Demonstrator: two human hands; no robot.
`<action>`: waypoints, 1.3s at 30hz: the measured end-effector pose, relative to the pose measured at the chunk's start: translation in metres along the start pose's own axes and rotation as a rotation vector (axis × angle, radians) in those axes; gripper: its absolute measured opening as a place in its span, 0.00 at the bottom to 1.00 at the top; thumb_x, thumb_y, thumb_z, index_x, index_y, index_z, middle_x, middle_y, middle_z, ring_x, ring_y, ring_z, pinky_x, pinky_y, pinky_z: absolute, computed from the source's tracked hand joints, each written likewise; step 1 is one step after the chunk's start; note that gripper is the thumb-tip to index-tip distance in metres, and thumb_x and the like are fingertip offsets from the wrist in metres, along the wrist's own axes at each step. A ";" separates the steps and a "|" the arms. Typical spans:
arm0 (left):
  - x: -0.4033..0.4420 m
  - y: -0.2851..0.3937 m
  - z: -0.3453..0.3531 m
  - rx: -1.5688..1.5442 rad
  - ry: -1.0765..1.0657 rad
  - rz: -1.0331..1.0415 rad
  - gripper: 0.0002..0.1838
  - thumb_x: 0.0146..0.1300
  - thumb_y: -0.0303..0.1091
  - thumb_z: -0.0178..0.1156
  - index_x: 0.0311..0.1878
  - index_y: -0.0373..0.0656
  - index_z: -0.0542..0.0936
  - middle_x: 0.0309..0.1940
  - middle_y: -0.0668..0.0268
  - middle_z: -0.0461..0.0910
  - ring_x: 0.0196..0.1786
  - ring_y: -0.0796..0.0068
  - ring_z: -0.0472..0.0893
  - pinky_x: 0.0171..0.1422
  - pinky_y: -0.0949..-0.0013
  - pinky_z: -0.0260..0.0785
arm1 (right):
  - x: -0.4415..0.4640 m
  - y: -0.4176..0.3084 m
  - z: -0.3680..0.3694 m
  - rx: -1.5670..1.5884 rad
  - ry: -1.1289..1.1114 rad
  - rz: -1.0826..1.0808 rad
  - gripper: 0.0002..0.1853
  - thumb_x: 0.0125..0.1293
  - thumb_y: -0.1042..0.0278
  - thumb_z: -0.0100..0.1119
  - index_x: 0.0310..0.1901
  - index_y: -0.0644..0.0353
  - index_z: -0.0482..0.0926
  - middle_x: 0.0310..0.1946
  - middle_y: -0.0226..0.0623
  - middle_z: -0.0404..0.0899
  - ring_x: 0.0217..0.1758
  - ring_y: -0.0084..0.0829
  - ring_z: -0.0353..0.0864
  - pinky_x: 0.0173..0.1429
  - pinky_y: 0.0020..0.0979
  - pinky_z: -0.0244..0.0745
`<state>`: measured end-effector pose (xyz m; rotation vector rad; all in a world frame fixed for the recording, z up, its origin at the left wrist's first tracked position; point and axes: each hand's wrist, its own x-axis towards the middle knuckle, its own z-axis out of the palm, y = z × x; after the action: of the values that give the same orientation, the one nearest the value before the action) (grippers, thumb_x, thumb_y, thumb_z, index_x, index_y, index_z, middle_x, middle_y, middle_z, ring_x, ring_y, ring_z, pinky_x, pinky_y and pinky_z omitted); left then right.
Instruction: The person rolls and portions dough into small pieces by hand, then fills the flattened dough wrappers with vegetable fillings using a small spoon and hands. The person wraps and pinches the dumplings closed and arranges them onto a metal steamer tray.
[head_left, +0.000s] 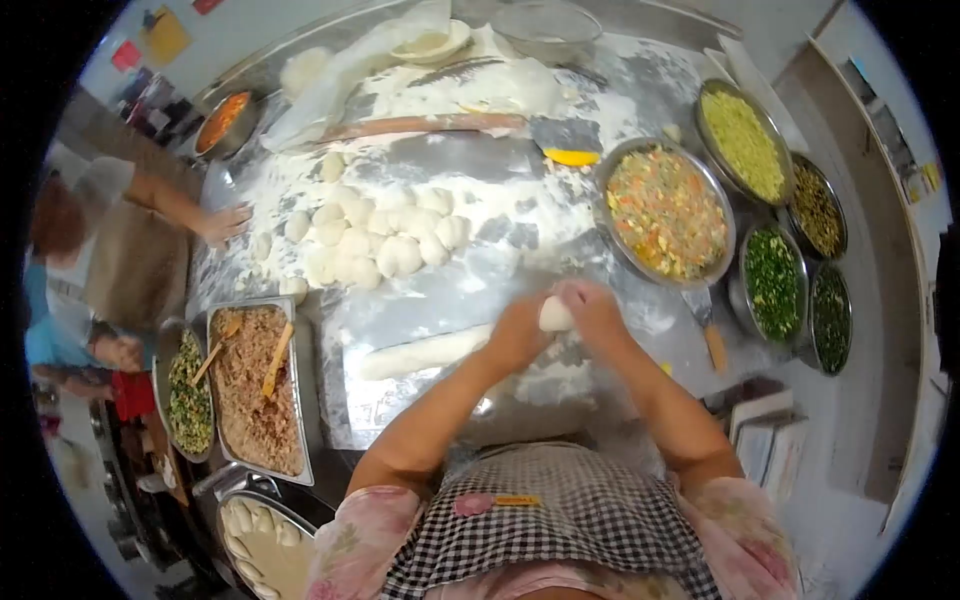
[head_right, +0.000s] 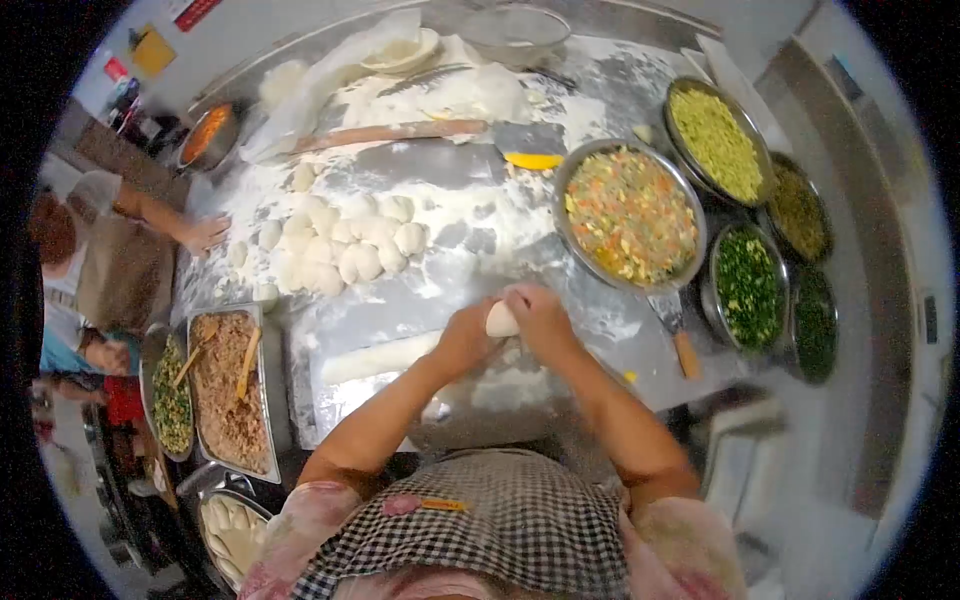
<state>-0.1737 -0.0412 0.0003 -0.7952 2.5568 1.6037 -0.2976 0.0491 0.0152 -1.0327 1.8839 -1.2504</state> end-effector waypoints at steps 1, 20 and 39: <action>0.001 0.005 -0.012 -0.079 -0.101 -0.091 0.27 0.52 0.36 0.65 0.55 0.38 0.72 0.53 0.52 0.74 0.55 0.58 0.75 0.54 0.61 0.70 | 0.002 -0.004 0.002 -0.309 0.021 -0.336 0.10 0.62 0.65 0.56 0.39 0.61 0.80 0.35 0.39 0.79 0.37 0.34 0.78 0.43 0.33 0.74; -0.033 -0.033 0.027 0.505 0.438 0.328 0.32 0.53 0.42 0.66 0.60 0.46 0.67 0.52 0.57 0.75 0.55 0.55 0.74 0.56 0.58 0.65 | -0.014 0.028 0.041 0.554 0.063 0.341 0.13 0.65 0.61 0.52 0.35 0.63 0.79 0.34 0.36 0.79 0.37 0.30 0.79 0.35 0.33 0.75; -0.084 0.002 -0.028 0.015 -0.103 0.455 0.22 0.54 0.42 0.62 0.52 0.47 0.72 0.47 0.58 0.73 0.52 0.57 0.73 0.58 0.53 0.63 | 0.058 -0.005 0.068 -1.026 -0.068 -0.580 0.12 0.60 0.62 0.55 0.37 0.62 0.80 0.36 0.38 0.79 0.40 0.36 0.78 0.47 0.37 0.73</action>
<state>-0.0950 -0.0305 0.0389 -0.1212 2.8068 1.6657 -0.2675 -0.0321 -0.0082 -2.2225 2.2693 -0.3973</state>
